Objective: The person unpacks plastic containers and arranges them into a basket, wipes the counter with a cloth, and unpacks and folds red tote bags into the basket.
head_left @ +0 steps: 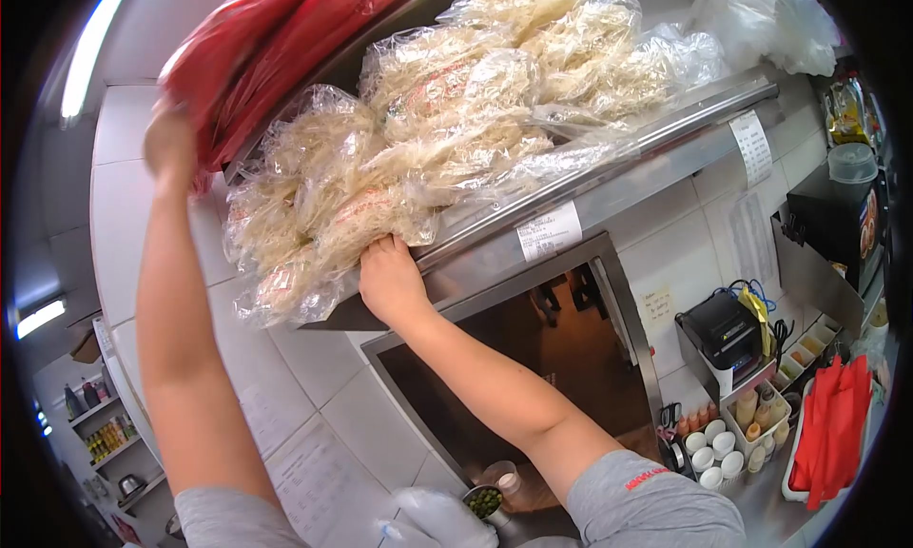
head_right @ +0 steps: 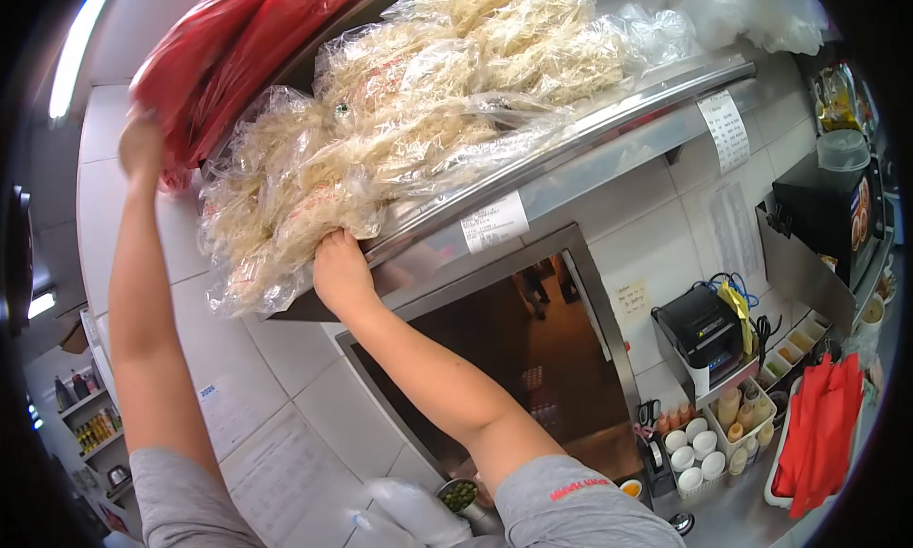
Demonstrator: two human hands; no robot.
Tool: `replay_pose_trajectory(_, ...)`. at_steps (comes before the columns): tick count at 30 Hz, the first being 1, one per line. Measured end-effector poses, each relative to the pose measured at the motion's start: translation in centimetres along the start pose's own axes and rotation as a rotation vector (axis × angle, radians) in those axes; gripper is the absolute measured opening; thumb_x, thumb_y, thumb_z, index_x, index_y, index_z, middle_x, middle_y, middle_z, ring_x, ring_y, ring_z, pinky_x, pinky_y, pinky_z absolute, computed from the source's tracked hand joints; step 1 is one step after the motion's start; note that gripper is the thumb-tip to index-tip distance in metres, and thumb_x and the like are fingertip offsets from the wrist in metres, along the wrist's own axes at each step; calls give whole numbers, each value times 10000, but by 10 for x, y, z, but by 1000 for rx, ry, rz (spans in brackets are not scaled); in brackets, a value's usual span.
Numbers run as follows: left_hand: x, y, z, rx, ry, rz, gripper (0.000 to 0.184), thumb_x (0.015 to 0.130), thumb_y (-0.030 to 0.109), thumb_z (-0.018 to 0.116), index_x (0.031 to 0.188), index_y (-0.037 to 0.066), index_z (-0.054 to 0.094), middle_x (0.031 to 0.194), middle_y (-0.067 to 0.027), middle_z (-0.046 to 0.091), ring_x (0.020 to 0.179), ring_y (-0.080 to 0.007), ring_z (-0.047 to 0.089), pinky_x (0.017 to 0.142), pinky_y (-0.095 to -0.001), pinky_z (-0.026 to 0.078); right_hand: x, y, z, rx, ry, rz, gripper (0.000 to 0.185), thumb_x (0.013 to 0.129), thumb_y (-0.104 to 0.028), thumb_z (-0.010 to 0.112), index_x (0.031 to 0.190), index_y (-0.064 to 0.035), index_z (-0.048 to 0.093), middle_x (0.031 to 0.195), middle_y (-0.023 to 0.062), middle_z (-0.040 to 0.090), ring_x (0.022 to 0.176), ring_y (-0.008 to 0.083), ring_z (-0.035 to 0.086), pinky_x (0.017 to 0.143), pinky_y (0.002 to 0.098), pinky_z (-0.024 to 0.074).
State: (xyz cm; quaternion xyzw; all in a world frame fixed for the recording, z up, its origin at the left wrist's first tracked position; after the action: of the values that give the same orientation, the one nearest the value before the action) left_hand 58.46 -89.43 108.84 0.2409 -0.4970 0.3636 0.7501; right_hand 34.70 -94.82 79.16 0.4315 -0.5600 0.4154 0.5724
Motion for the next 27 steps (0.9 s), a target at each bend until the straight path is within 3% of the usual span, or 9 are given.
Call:
replay_pose_trajectory(4, 55, -239, 0, 634, -142, 154, 446, 920, 450, 463, 1023, 57, 646, 1033, -212, 641, 980, -369, 618, 799, -488, 481, 0, 0, -10, 29, -81, 29, 276, 800, -180, 512, 960, 0, 647, 1025, 140, 621, 1094, 267, 505, 1031, 383, 290)
replay_pose_trajectory(7, 42, -423, -60, 395, -113, -483, 495, 915, 491, 448, 1076, 54, 616, 1036, -173, 656, 958, -382, 627, 825, -466, 501, 0, -1, -7, 39, 254, 33, 236, 791, -156, 499, 895, -21, 662, 960, 133, 632, 1019, 265, 541, 998, 384, 328)
replay_pose_trajectory(9, 15, -461, -107, 468, -138, -485, 486, 916, 481, 450, 1086, 55, 612, 1040, -171, 654, 959, -374, 626, 825, -461, 500, 3, -2, -7, 60, 179, 21, 203, 757, -146, 505, 778, -36, 674, 883, 134, 643, 965, 266, 563, 927, 379, 365)
replay_pose_trajectory(12, -32, -465, -159, 487, -170, -356, 474, 918, 466, 453, 1101, 55, 605, 1047, -167, 651, 961, -362, 624, 825, -454, 499, -30, -16, -42, 371, 519, -14, 182, 721, -134, 561, 750, -18, 698, 809, 138, 654, 880, 301, 588, 823, 431, 424)
replay_pose_trajectory(15, -121, -452, -219, 438, -249, -231, 463, 919, 451, 456, 1115, 56, 599, 1053, -164, 648, 963, -350, 622, 825, -446, 498, -144, -107, -72, 1078, 15, 351, 755, 746, -558, 683, 1241, -13, 515, 1247, 231, 500, 1143, 405, 480, 931, 468, 423)
replay_pose_trajectory(18, -205, -404, -267, 316, -337, -140, 453, 921, 436, 460, 1130, 56, 592, 1060, -160, 645, 965, -338, 620, 825, -438, 497, -296, -226, -135, 2587, -875, 749, 1072, 672, -849, 463, 1447, -127, 300, 1514, 147, 259, 1372, 330, 272, 1048, 577, 308)
replay_pose_trajectory(19, -223, -387, -279, 271, -362, -123, 450, 921, 431, 461, 1135, 57, 590, 1062, -159, 645, 965, -334, 619, 826, -436, 497, -326, -249, -156, 2887, -633, 591, 939, 727, -759, 550, 1402, -129, 379, 1433, 118, 410, 1312, 278, 389, 1030, 505, 376)
replay_pose_trajectory(23, -315, -317, -327, 65, -499, -108, 439, 923, 411, 465, 1155, 57, 581, 1071, -154, 641, 968, -318, 617, 826, -426, 496, -502, -247, -202, 2750, -558, 1521, 365, 828, -210, 636, 1166, -86, 581, 1113, 65, 643, 1012, 212, 623, 951, 377, 474)
replay_pose_trajectory(27, -399, -218, -354, -236, -625, -148, 429, 925, 391, 470, 1175, 58, 572, 1079, -149, 637, 970, -302, 614, 826, -415, 495, -595, -164, -273, 2507, -495, 1708, 355, 787, -48, 626, 1140, -23, 593, 1118, 90, 639, 1022, 190, 616, 944, 358, 473)
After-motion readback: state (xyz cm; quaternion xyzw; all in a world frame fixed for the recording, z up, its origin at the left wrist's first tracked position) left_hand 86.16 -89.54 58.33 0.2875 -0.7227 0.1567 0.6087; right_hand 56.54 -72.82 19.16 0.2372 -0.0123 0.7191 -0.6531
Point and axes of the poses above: each hand's wrist, its own x-axis towards the middle knuckle, its own z-axis out of the palm, y = z × x, the point moved 6 cm from there along x, towards the middle knuckle
